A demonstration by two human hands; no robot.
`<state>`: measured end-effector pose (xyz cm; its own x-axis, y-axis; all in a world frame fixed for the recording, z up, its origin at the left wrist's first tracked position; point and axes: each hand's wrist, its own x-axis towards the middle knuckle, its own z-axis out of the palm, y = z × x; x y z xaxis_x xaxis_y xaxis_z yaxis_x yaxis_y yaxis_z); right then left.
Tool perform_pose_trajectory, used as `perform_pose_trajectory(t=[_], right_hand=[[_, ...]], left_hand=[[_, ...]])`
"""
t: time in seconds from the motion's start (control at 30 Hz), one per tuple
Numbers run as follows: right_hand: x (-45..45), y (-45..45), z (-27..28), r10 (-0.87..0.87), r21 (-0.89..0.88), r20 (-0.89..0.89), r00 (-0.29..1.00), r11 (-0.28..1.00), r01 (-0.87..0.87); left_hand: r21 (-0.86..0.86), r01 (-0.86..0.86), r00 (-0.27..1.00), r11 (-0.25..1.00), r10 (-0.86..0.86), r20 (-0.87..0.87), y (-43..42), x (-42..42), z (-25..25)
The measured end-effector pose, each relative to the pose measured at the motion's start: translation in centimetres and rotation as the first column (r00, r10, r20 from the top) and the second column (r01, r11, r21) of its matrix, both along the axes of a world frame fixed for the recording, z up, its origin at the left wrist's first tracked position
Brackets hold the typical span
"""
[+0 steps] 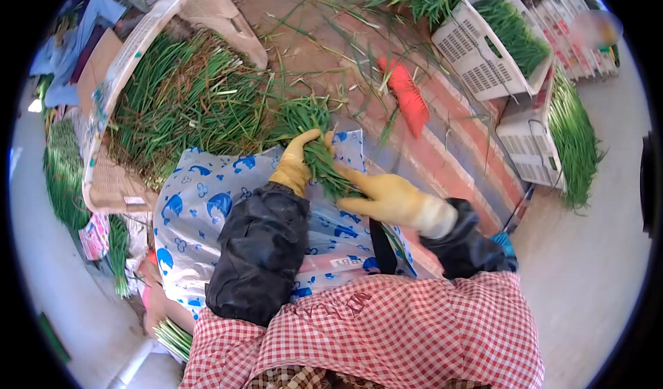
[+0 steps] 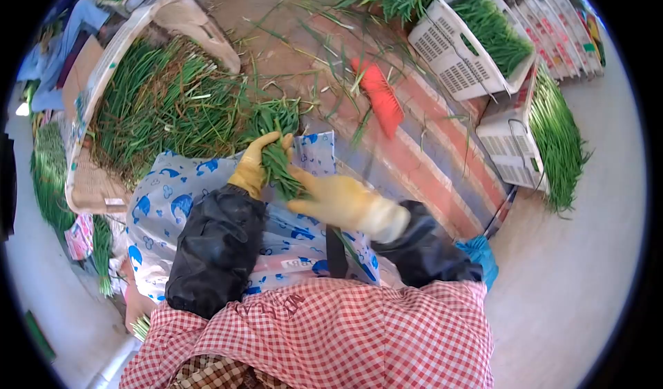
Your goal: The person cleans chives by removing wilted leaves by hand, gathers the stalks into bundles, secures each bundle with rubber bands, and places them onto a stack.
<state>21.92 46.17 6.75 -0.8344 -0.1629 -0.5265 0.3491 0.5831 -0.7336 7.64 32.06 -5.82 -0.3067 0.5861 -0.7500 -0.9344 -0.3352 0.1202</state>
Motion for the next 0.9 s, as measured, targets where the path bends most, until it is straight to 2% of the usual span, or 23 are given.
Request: perform_pose_trajectory(t=[0.03, 0.07, 0.1, 0.13, 0.17, 0.23, 0.27, 0.3, 0.33, 0.37, 0.4, 0.43, 0.47, 0.5, 0.53, 0.6, 0.63, 0.7, 0.73, 0.77, 0.8, 0.83, 0.9], right_hand=[[1.6, 2.8, -0.6, -0.091, -0.215, 0.055, 0.994, 0.971, 0.100], [3.1, 5.5, -1.3, -0.165, -0.411, 0.136, 0.977, 0.888, 0.207], [4.7, 8.8, -4.0, -0.323, -0.564, 0.297, 0.899, 0.700, 0.438], [5.7, 10.4, -7.3, -0.419, -0.643, 0.470, 0.776, 0.439, 0.627], [6.5, 10.7, -11.5, -0.426, -0.644, 0.469, 0.774, 0.435, 0.630], [7.3, 11.1, -18.4, -0.528, -0.490, 0.664, 0.529, 0.227, 0.841], [5.5, 8.7, -18.3, -0.428, -0.671, 0.624, 0.654, 0.137, 0.729], [3.4, 5.8, -16.7, -0.348, -0.692, 0.682, 0.644, -0.021, 0.722], [0.8, 3.3, -15.3, -0.262, -0.693, 0.717, 0.646, -0.173, 0.700], [-2.0, 1.3, -15.3, -0.211, -0.720, 0.693, 0.689, -0.251, 0.647], [-4.5, 0.1, -15.2, -0.165, -0.738, 0.660, 0.733, -0.328, 0.590], [-7.0, -0.4, -15.4, -0.161, -0.750, 0.644, 0.748, -0.324, 0.577], [-9.6, -0.7, -16.0, -0.326, -0.729, 0.672, 0.666, -0.451, 0.515], [-11.1, -0.4, -15.9, -0.386, -0.715, 0.687, 0.616, -0.511, 0.477], [-12.6, -0.2, -15.8, -0.443, -0.705, 0.698, 0.563, -0.565, 0.430], [-14.0, 0.8, -14.6, -0.672, -0.813, 0.571, 0.472, -0.543, 0.210], [-14.3, 1.1, -13.0, -0.653, -0.806, 0.578, 0.490, -0.551, 0.217], [-14.6, 2.1, -9.6, -0.588, -0.791, 0.606, 0.536, -0.516, 0.328], [-15.6, 2.6, -11.9, -0.570, -0.784, 0.615, 0.546, -0.517, 0.344], [-17.3, 3.2, -15.8, -0.354, -0.776, 0.520, 0.777, -0.575, 0.258], [-18.6, 3.6, -18.1, -0.120, -0.735, 0.349, 0.930, -0.650, 0.192], [-19.0, 4.0, -18.4, -0.098, -0.729, 0.355, 0.930, -0.652, 0.209], [-18.8, 5.3, -18.0, -0.201, -0.856, 0.315, 0.928, -0.482, 0.186]], left_hand=[[-0.005, 0.017, 1.000, 1.000, -0.017, 0.000, 0.2, -0.3, -0.1], [0.033, -0.015, 0.996, 0.999, 0.012, 0.089, -0.2, -0.8, -0.4], [0.071, -0.051, 0.983, 0.996, 0.037, 0.180, -0.5, -1.3, -0.6], [0.195, -0.055, 0.966, 0.979, 0.003, 0.257, -0.7, -2.0, -0.4], [0.195, -0.047, 0.967, 0.980, -0.005, 0.256, -0.4, -2.2, 0.5], [0.077, 0.119, 0.992, 0.990, -0.122, 0.025, 0.1, -2.9, 4.2], [-0.014, 0.191, 0.977, 0.982, -0.191, -0.090, 0.6, -2.4, 7.6], [-0.026, 0.189, 0.977, 0.982, -0.190, -0.093, 0.2, -2.3, 10.0], [-0.109, 0.326, 0.928, 0.939, -0.340, -0.153, -0.1, -2.3, 12.1], [-0.202, 0.447, 0.851, 0.871, -0.484, -0.203, -0.3, -2.3, 14.0], [-0.288, 0.478, 0.801, 0.830, -0.546, -0.245, -0.9, -1.8, 15.6], [-0.377, 0.493, 0.747, 0.784, -0.604, -0.278, -1.9, -1.0, 17.1], [-0.428, 0.515, 0.726, 0.743, -0.643, -0.242, -3.2, -0.4, 18.7], [-0.508, 0.594, 0.601, 0.624, -0.764, -0.235, -4.7, 0.0, 20.9], [-0.585, 0.648, 0.461, 0.487, -0.863, -0.208, -6.3, 0.4, 22.8], [-0.637, 0.616, 0.466, 0.463, -0.866, -0.180, -9.3, 1.7, 25.1], [-0.657, 0.663, 0.419, 0.359, -0.905, -0.071, -12.0, 1.7, 25.1], [-0.702, 0.536, 0.599, 0.469, -0.798, -0.075, -15.6, 3.8, 25.9], [-0.704, 0.530, 0.617, 0.473, -0.785, -0.063, -17.3, 4.6, 25.8], [-0.723, 0.508, 0.623, 0.468, -0.780, -0.067, -19.1, 5.3, 25.4], [-0.740, 0.487, 0.629, 0.463, -0.774, -0.071, -20.7, 6.0, 24.8], [-0.741, 0.482, 0.645, 0.467, -0.762, -0.061, -22.4, 6.6, 24.3], [-0.715, 0.461, 0.705, 0.525, -0.707, -0.064, -25.2, 7.7, 22.9]])
